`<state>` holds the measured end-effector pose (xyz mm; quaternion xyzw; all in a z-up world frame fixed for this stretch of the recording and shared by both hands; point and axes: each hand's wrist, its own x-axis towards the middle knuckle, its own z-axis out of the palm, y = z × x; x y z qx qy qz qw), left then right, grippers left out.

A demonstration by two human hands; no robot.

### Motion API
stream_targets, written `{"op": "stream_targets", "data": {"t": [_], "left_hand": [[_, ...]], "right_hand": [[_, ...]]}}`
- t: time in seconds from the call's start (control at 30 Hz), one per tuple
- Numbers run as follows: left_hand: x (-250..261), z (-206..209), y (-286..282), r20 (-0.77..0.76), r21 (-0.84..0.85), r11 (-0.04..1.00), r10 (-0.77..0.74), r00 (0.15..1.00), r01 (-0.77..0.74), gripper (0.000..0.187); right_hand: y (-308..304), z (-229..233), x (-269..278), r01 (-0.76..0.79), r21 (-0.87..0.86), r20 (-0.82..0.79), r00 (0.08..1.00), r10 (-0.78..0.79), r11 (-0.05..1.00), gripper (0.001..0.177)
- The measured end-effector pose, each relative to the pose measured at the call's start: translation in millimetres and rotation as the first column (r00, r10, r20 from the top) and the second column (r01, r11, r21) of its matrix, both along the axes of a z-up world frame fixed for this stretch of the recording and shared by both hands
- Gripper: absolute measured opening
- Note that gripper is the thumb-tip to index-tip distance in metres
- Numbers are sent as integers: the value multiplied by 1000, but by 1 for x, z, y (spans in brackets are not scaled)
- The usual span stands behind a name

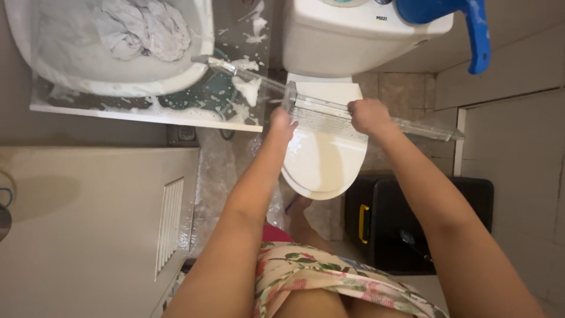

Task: Washing a large plastic refrigerator bin with soapy water and a sponge over a toilet.

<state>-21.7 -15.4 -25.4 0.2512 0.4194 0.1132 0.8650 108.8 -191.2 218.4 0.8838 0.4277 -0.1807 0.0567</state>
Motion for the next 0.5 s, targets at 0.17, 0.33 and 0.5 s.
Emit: {"op": "stream_targets", "data": {"t": [0.17,0.33,0.5], "left_hand": [[-12,29,5,-236,-246,955,105,966,-164,40],[-17,44,-5,-205,-162,966,166,965,-201,47],[-33,74,-13,-102,-60,970,230,968,-237,55]], "right_hand": [[2,2,-6,31,-36,-26,999,-32,999,29],[-18,13,2,35,43,-40,999,-33,998,19],[-49,30,15,115,131,-117,988,-100,985,20]]}}
